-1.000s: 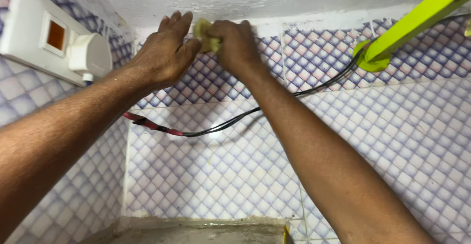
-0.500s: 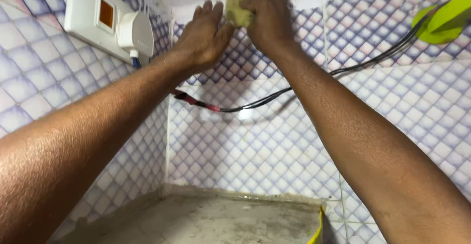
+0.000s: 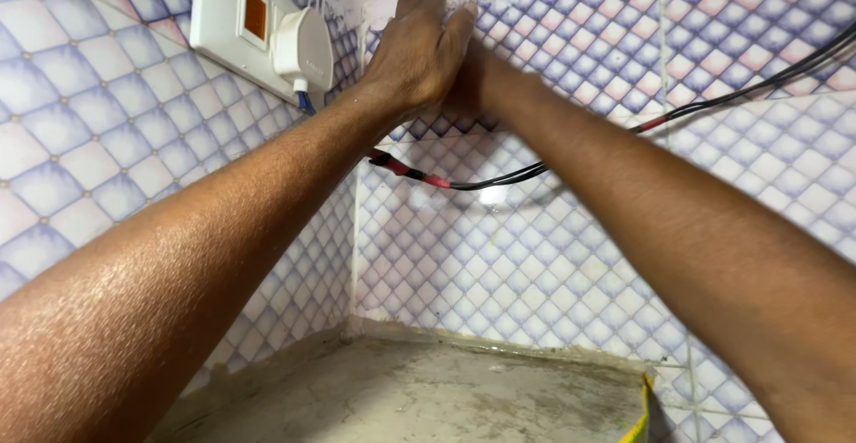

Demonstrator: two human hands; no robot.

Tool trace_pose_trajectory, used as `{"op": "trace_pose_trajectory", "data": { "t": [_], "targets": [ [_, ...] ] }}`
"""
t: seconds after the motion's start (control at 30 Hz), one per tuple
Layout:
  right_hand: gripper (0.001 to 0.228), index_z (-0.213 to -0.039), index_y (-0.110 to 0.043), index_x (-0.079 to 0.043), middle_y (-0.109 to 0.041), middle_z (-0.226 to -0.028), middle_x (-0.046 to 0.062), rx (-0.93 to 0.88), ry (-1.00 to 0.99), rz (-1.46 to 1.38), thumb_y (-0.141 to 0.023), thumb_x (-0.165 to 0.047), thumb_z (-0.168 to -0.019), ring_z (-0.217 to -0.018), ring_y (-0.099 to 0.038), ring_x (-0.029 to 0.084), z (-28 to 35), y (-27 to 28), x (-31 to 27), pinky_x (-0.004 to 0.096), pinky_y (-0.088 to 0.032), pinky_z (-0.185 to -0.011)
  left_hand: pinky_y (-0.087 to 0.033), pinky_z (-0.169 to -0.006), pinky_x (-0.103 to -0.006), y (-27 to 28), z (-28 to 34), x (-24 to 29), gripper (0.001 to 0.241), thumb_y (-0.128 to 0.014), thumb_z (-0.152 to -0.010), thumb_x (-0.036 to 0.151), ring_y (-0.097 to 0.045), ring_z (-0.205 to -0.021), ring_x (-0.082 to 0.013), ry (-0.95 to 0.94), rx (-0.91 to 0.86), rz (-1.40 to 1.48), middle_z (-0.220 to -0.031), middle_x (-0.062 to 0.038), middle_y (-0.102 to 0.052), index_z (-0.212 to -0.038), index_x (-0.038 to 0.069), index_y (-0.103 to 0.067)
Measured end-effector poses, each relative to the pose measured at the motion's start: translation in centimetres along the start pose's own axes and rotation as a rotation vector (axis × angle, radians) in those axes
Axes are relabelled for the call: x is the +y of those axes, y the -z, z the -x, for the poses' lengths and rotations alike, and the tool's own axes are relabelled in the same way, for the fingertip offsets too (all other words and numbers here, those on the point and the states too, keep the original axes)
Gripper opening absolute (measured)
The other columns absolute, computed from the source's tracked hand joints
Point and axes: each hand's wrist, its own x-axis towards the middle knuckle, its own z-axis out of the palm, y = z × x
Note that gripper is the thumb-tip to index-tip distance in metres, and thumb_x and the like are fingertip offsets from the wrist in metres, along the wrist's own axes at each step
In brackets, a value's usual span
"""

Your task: The person wipes a tiled wall and a corner shelf with a sponge, then rinses the sponge in a green bucket.

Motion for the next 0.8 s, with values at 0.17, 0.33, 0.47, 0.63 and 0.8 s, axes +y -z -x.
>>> {"op": "trace_pose_trajectory", "data": {
  "t": [0.17, 0.33, 0.47, 0.63, 0.8],
  "targets": [
    [0.027, -0.113, -0.072, -0.009, -0.072, -0.117, 0.013, -0.408, -0.007, -0.322, -0.060, -0.021, -0.092, -0.111, -0.068, 0.027, 1.2, 2.5, -4.5, 0.042, -0.047, -0.107, -0.017, -0.125, -0.0541, 0.9, -0.8, 0.7, 0.078, -0.031, -0.106, 0.049, -0.014, -0.153, -0.0509, -0.013, -0.057, -0.007, -0.160, -0.040, -0.020, -0.153, -0.013, -0.026],
    [0.028, -0.117, -0.070, -0.009, -0.075, -0.115, 0.015, 0.107, -0.441, -0.616, -0.057, -0.021, -0.096, -0.104, -0.074, 0.028, 2.9, 7.2, 0.6, 0.044, -0.058, -0.096, -0.020, -0.129, -0.0534, 1.6, -2.0, -0.5, 0.079, -0.025, -0.107, 0.052, -0.018, -0.156, -0.0492, 0.015, -0.124, -0.046, -0.162, -0.038, -0.025, -0.155, -0.011, -0.032],
    [0.031, -0.118, -0.066, -0.005, -0.070, -0.119, 0.017, 0.015, -0.111, -0.301, -0.062, -0.021, -0.091, -0.108, -0.066, 0.029, -2.9, 1.4, -1.4, 0.044, -0.047, -0.098, -0.014, -0.125, -0.0548, 1.0, -1.6, -0.2, 0.084, -0.023, -0.104, 0.057, -0.009, -0.154, -0.0474, 0.090, -0.134, -0.023, -0.162, -0.036, -0.017, -0.154, -0.011, -0.024],
    [0.024, -0.110, -0.071, -0.008, -0.074, -0.114, 0.012, -0.435, 0.119, -0.193, -0.060, -0.023, -0.095, -0.103, -0.067, 0.023, -1.6, 0.1, -1.6, 0.039, -0.048, -0.106, -0.015, -0.124, -0.0535, 1.8, -1.8, 2.0, 0.086, -0.022, -0.102, 0.059, -0.008, -0.154, -0.0438, 0.125, -0.156, 0.051, -0.163, -0.033, -0.016, -0.154, -0.009, -0.024],
    [0.025, -0.108, -0.073, -0.004, -0.074, -0.104, 0.018, 0.163, -0.380, -0.319, -0.063, -0.024, -0.097, -0.094, -0.072, 0.030, 3.4, 7.6, 2.0, 0.043, -0.055, -0.090, -0.015, -0.128, -0.0517, 3.0, -2.7, 1.9, 0.085, -0.019, -0.104, 0.056, -0.011, -0.156, -0.0448, 0.050, -0.107, 0.033, -0.163, -0.036, -0.020, -0.154, -0.012, -0.027]
  ]
}}
